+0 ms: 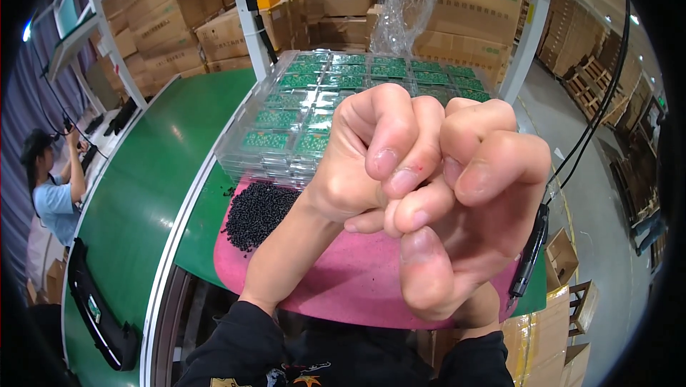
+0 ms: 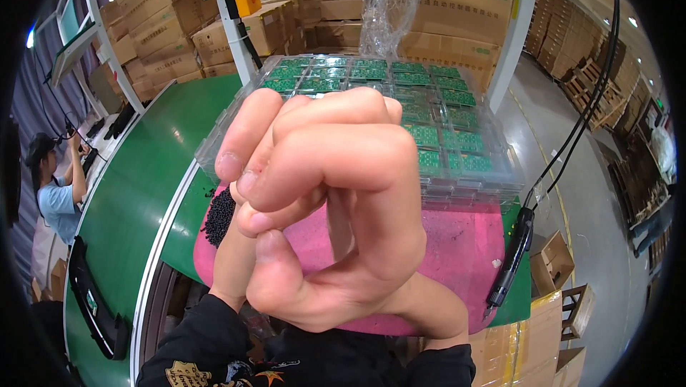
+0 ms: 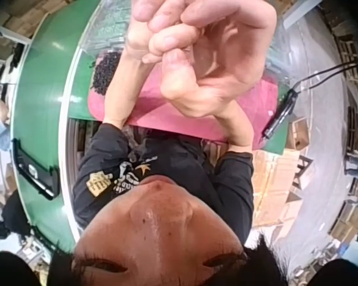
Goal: Assembling circuit boards into plastic components and fastening them using an electric screwdriver.
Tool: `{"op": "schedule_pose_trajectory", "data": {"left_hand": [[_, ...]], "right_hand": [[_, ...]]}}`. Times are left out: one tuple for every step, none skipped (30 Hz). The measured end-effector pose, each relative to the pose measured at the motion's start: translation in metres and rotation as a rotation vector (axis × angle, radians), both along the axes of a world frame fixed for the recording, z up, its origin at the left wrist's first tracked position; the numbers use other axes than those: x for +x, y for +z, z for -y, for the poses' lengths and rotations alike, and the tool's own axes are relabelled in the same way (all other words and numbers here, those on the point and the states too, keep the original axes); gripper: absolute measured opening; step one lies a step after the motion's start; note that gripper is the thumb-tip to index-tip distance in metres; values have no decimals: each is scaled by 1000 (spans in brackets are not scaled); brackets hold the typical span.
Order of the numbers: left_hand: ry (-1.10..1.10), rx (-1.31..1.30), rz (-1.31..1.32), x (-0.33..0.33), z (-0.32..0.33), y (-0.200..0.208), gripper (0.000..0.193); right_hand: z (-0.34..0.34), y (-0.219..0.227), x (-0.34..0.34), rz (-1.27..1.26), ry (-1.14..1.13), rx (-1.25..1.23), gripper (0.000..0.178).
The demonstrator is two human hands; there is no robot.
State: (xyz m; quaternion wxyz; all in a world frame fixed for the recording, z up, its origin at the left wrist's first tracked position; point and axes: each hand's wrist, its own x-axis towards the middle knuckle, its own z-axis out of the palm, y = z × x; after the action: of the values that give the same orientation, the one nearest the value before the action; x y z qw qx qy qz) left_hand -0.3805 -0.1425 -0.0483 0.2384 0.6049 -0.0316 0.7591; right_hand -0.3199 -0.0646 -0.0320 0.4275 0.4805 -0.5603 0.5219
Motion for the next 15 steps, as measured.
{"op": "schedule_pose_trajectory", "data": {"left_hand": [[36,6,-67,-2,0,1,25],[33,7,-67,-2,1,1,25],[45,1,-46,-1,1,1,25],[62,-6,-24,-1,2,0,25],[63,-7,-23,1,2,-1,25],[-35,1,45,5,1,-2,26],[-134,10,113,7,0,-2,27],[-133,10,113,6,0,-2,27],[-181,10,111,4,-1,-3,27],[-228,9,109,3,-2,-4,27],[-227,8,109,3,-3,-5,27],[-265,43,135,4,-6,-6,27],[-306,77,163,4,-7,-6,27],[-307,77,164,4,-7,-6,27],[-265,62,142,4,-6,-6,26]], "right_hand": [[-1,0,-1,-1,26,4,40],[0,0,-4,-1,24,5,40],[1,-1,-9,-36,130,-3,39],[3,-2,-14,-69,241,-13,38],[5,-3,-17,-68,242,-14,38],[7,-3,-20,-91,278,-45,39],[9,-3,-22,-114,313,-75,39],[10,-3,-20,-114,314,-75,39],[11,-2,-17,-101,303,-97,39],[13,-1,-15,-89,292,-120,40],[15,-1,-16,-90,293,-121,40],[18,0,-18,-136,269,-182,35],[20,0,-20,-181,241,-243,30],[23,0,-20,-181,239,-243,30],[25,0,-20,-173,274,-280,30]]}}
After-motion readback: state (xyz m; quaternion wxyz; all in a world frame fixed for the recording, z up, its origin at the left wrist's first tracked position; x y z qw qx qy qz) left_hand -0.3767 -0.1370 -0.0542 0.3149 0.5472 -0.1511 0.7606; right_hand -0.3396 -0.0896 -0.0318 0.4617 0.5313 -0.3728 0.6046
